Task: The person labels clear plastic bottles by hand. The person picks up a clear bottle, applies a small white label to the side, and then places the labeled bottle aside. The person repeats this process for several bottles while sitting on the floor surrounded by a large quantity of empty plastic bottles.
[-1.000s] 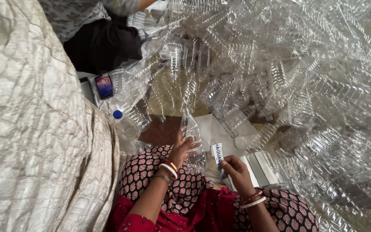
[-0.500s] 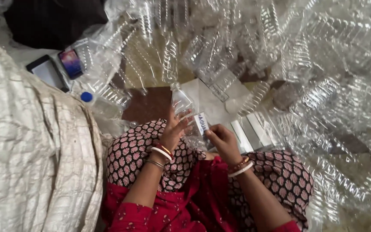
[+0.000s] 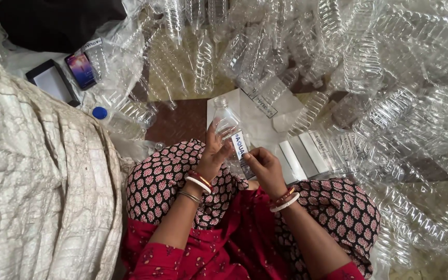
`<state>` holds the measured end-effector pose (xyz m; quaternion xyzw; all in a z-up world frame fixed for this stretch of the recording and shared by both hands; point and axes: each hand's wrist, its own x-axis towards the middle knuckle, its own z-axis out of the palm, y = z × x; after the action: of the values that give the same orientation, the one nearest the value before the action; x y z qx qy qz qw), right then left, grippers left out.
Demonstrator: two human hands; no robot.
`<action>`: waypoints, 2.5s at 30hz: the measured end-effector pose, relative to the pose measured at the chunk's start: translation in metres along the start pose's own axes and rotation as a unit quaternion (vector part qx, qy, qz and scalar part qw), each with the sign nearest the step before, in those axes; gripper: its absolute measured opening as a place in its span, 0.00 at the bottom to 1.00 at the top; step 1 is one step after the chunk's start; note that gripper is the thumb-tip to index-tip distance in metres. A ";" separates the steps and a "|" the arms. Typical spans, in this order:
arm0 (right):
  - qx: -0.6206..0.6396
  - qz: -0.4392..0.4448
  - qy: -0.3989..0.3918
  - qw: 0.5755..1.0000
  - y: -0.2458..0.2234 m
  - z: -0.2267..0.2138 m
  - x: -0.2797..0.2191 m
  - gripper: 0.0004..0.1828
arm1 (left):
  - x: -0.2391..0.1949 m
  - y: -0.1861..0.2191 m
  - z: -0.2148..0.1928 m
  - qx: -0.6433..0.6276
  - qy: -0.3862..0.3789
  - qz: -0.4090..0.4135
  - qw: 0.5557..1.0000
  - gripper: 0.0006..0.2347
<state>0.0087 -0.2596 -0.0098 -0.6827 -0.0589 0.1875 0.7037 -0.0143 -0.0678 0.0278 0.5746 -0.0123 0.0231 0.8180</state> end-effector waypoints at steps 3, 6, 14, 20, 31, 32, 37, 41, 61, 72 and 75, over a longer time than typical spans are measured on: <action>-0.007 -0.010 0.004 1.000 -0.001 0.000 -0.001 0.12 | 0.000 0.002 0.002 0.020 -0.008 0.003 1.000 0.44; -0.006 -0.017 0.004 1.000 -0.004 0.001 -0.002 0.13 | -0.004 0.004 0.004 0.025 -0.013 -0.007 1.000 0.45; -0.111 0.048 -0.005 0.993 -0.031 -0.002 -0.001 0.19 | -0.007 -0.002 0.007 0.083 -0.001 0.063 0.995 0.43; -0.134 0.061 -0.060 0.987 -0.042 -0.012 0.002 0.22 | -0.012 -0.002 0.009 0.123 -0.004 0.066 0.990 0.41; -0.291 0.125 -0.165 0.934 -0.058 -0.033 -0.009 0.25 | -0.027 0.011 0.030 0.093 0.014 0.046 0.994 0.44; -0.355 0.124 -0.177 0.909 -0.057 -0.033 -0.012 0.25 | -0.026 0.013 0.030 0.102 0.019 0.059 0.993 0.44; -0.333 0.078 -0.168 0.924 -0.042 -0.032 -0.005 0.20 | -0.018 0.040 0.031 0.090 0.035 0.042 0.994 0.43; -0.291 0.092 -0.157 0.939 -0.029 -0.037 -0.002 0.18 | 0.027 0.097 0.016 0.111 0.035 0.014 0.993 0.39; -0.031 -0.040 0.159 0.986 -0.049 -0.139 -0.020 0.12 | 0.062 -0.070 -0.017 0.256 0.135 0.064 0.955 0.27; -0.007 0.001 0.155 0.988 -0.058 -0.148 0.007 0.13 | 0.096 -0.152 0.075 0.407 -0.116 -0.125 0.897 0.31; -0.054 0.016 0.137 0.989 -0.058 -0.145 0.012 0.13 | 0.077 -0.128 0.059 0.529 -0.194 -0.255 0.786 0.31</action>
<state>0.0798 -0.3910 0.0362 -0.7398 0.0387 0.1002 0.6641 0.0692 -0.1645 -0.0690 0.8919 -0.0095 -0.2953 0.3424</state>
